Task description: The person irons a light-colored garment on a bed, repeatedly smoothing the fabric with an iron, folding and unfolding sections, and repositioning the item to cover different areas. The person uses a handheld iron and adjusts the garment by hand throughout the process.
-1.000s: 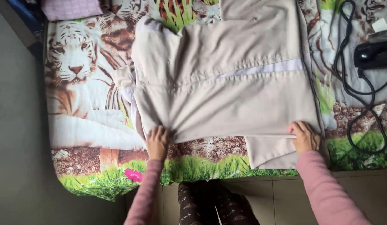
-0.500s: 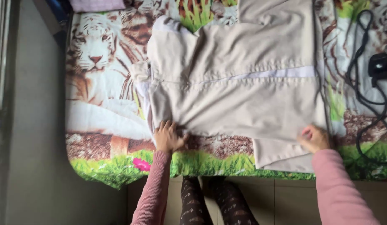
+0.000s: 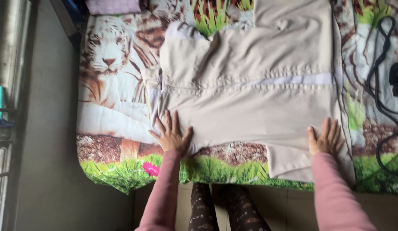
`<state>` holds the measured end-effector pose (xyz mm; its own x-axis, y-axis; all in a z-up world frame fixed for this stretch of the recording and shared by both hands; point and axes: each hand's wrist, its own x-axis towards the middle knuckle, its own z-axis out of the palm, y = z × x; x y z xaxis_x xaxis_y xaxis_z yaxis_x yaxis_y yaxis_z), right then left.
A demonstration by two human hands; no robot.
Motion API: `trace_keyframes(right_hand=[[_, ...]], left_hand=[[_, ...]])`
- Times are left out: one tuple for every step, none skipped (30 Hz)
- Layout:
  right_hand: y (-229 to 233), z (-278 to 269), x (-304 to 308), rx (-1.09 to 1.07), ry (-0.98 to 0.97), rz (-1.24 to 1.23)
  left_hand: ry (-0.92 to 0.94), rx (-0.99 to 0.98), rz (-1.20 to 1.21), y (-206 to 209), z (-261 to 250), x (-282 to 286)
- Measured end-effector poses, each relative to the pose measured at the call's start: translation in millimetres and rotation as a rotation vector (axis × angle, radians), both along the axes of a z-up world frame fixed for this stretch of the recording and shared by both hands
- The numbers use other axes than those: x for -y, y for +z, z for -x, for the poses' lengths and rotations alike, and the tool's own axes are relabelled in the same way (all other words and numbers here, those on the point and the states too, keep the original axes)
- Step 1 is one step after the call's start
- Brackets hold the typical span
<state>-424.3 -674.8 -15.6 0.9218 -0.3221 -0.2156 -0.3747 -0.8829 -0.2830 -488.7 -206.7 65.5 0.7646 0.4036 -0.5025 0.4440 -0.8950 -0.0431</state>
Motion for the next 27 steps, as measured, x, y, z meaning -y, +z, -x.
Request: trace_keyframes(right_hand=[[1,-16,4,0.012,0.001,-0.008],[2,-32,7,-0.110,-0.035,-0.022],[4,-45,14,-0.239,-0.076,-0.029],[-24,-67,36,-0.235,-0.078,-0.032],[-53,-89,58,-0.034,0.119,-0.096],[-83,-113,79,0.169,0.314,-0.159],[-54,-129,56,0.168,0.318,-0.156],[-26,-145,32,0.168,0.314,-0.220],[1,-167,6,0.173,0.312,-0.285],[0,-188,-3,0.176,0.319,-0.282],[-3,-209,-15,0.197,0.372,-0.263],[-7,-230,-26,0.218,0.425,-0.244],[0,-245,-45,0.221,0.426,-0.250],[7,-259,-63,0.082,0.336,-0.225],[15,-276,-79,-0.050,0.245,-0.198],[-3,-300,-84,-0.042,0.248,-0.201],[-22,-312,-83,0.047,0.346,-0.152],[-43,-323,-80,0.135,0.445,-0.103],[-32,-328,-98,0.112,0.437,-0.098],[-20,-333,-114,0.113,0.480,-0.147],[-6,-339,-128,0.119,0.519,-0.195],[2,-335,-136,0.102,0.507,-0.189],[13,-342,-148,0.039,0.511,-0.218],[24,-349,-159,-0.025,0.514,-0.246],[13,-358,-152,-0.031,0.509,-0.245],[2,-366,-144,-0.017,0.588,-0.187],[-11,-370,-139,-0.006,0.667,-0.134]], left_hand=[[0.001,0.012,-0.008,-22,2,-15],[-0.023,0.212,-0.062,-45,3,-30],[-0.049,0.404,-0.108,-69,5,-44],[-0.051,0.408,-0.109,-65,-13,-61],[-0.093,0.584,-0.067,-63,-29,-78],[-0.134,0.760,-0.025,-61,-47,-96],[-0.129,0.760,-0.023,-52,-71,-107],[-0.157,0.817,0.003,-43,-97,-119],[-0.184,0.878,0.026,-35,-126,-133],[-0.178,0.883,0.025,-44,-157,-144],[-0.078,0.928,0.219,-54,-189,-157],[0.023,0.966,0.415,-63,-221,-170],[0.022,0.968,0.409,-92,-250,-185],[0.030,0.919,0.599,-121,-280,-201],[0.037,0.869,0.789,-150,-312,-215],[0.033,0.878,0.784,-144,-331,-218],[-0.038,0.838,0.709,-144,-341,-215],[-0.108,0.797,0.634,-144,-351,-210],[-0.104,0.775,0.646,-140,-358,-205],[-0.181,0.649,0.684,-137,-365,-198],[-0.262,0.527,0.722,-130,-374,-189],[-0.263,0.509,0.737,-142,-370,-190],[-0.339,0.378,1.126,-149,-375,-194],[-0.411,0.223,1.508,-156,-379,-197],[-0.409,0.216,1.512,-136,-381,-188],[-0.415,-0.020,1.312,-116,-381,-178],[-0.413,-0.251,1.099,-96,-379,-171]])
